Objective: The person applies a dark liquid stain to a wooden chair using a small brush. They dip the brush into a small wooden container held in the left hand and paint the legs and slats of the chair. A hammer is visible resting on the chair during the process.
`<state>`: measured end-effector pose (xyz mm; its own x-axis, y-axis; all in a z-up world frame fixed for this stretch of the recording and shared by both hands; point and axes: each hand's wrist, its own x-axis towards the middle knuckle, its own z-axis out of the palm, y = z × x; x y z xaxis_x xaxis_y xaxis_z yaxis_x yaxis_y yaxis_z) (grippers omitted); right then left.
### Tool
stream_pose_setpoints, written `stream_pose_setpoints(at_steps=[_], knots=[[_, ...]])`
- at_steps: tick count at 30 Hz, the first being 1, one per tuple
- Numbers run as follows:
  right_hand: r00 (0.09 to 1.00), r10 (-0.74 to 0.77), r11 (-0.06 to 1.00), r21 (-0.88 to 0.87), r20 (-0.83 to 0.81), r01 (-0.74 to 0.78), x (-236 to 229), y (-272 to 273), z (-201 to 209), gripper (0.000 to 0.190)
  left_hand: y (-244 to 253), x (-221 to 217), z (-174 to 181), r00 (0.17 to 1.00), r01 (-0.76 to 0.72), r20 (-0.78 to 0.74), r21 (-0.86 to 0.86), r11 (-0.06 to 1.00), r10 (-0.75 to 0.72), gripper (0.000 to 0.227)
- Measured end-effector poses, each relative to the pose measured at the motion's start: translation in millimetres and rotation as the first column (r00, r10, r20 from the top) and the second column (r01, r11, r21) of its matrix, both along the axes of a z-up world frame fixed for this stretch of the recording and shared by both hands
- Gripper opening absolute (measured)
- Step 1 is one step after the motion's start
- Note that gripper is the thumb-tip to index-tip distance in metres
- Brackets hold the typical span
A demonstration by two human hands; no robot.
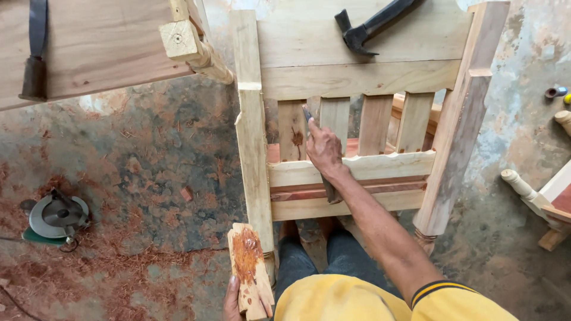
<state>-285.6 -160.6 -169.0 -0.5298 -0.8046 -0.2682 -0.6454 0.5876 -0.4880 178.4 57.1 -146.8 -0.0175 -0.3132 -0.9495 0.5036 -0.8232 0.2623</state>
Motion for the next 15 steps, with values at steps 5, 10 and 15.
stream_pose_setpoints(at_steps=[5, 10, 15], knots=[[0.999, 0.02, 0.995, -0.101, -0.035, -0.024, 3, 2, -25, 0.041, 3, 5, 1, 0.997, -0.006, -0.072, 0.015, 1.0, 0.007, 0.052], [0.998, 0.0, 0.995, -0.104, -0.065, -0.006, 4, -5, -21, 0.041, 5, 13, -5, 0.994, -0.021, -0.1, 0.103, 0.994, 0.032, 0.054], [1.0, -0.006, 0.998, 0.064, 0.005, 0.005, 6, -14, -24, 0.044, -18, -17, 23, 0.999, 0.016, -0.04, 0.076, 0.997, -0.013, 0.054]])
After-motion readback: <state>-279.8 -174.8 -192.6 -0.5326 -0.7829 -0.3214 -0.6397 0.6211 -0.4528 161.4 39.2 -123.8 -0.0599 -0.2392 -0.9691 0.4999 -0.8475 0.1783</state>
